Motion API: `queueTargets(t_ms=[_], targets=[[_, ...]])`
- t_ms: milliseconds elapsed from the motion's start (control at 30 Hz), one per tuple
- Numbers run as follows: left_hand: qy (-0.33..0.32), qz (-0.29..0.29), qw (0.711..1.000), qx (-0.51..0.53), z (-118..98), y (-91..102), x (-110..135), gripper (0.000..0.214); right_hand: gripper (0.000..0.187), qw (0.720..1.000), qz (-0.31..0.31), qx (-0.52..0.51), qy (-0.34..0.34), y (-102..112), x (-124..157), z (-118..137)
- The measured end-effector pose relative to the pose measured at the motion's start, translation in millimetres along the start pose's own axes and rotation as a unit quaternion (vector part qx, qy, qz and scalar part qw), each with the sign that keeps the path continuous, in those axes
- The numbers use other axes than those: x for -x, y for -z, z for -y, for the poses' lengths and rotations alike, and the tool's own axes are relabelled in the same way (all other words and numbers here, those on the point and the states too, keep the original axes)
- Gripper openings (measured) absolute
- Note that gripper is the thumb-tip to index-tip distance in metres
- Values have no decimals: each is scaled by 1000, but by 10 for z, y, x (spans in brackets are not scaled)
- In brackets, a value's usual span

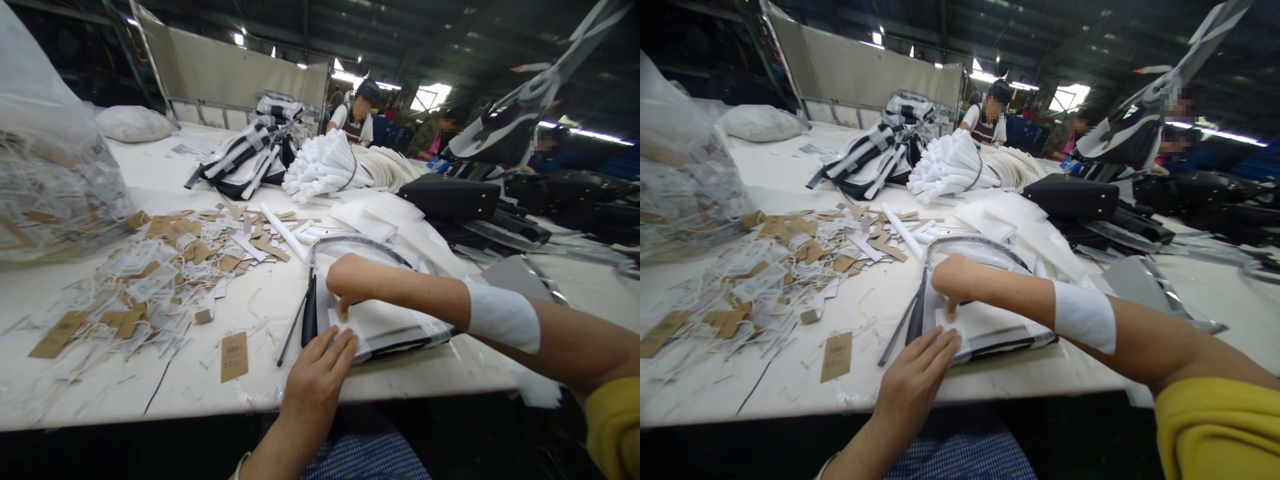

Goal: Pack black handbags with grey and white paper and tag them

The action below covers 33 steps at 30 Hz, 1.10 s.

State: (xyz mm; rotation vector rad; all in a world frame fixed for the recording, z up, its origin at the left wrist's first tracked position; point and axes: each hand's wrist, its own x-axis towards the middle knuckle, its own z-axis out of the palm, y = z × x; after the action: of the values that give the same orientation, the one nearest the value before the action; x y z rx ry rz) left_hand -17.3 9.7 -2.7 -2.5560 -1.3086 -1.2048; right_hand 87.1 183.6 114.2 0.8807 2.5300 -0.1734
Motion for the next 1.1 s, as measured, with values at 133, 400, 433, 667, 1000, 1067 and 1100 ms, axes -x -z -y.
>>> queueTargets(t_ms=[133, 400, 433, 667, 1000, 1067, 1100], targets=[[8, -9, 1000, -3, 0, -19, 10, 36, 42, 997, 42, 67, 4, -72, -191, -265], [9, 10, 1000, -21, 31, -81, 54, 39, 54, 972, 107, -209, 30, -432, -431, -714], [8, 10, 1000, -24, 32, -82, 52, 40, 52, 964, 103, -241, 37, -472, -442, -750], [-5, -29, 999, -35, -18, -53, 25, 40, 32, 952, -47, -303, -7, -514, -204, -818], [-8, -8, 999, -49, -17, -61, 61, 43, 48, 904, -71, -417, 52, -677, 251, -687], [-9, -7, 999, -47, -14, -61, 64, 42, 45, 882, -57, -463, 67, -717, 204, -758], [-10, -7, 999, -47, -14, -62, 66, 42, 44, 876, -55, -473, 73, -729, 184, -787]])
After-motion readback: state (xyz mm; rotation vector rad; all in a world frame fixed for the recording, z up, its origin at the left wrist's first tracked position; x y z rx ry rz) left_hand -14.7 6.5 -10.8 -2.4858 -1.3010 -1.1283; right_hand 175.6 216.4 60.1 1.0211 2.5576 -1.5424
